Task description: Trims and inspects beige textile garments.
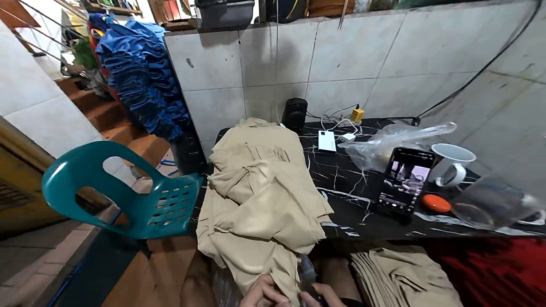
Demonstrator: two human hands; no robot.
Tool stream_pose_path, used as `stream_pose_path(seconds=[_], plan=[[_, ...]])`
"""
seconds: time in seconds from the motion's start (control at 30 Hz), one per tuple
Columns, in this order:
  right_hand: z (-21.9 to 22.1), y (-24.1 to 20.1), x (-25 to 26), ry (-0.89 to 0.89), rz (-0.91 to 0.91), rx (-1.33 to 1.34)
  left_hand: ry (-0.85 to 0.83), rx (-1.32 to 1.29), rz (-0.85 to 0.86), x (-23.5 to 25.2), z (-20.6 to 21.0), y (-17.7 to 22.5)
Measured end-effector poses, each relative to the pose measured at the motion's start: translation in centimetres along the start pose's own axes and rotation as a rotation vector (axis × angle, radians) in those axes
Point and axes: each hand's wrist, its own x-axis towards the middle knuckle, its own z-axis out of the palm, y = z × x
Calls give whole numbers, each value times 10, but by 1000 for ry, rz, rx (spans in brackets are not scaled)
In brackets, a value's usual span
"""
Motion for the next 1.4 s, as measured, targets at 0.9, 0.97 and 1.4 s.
stream_pose_path(seconds=[0.9,0.97,1.4], plan=[[5,10,15,-87,121,506,-49,622,198,-6,-3,10],[6,7,14,-107,116,474,-84,658,236,-6,-4,9],[10,0,9,-50,216,391,28,237,33,2,10,2]])
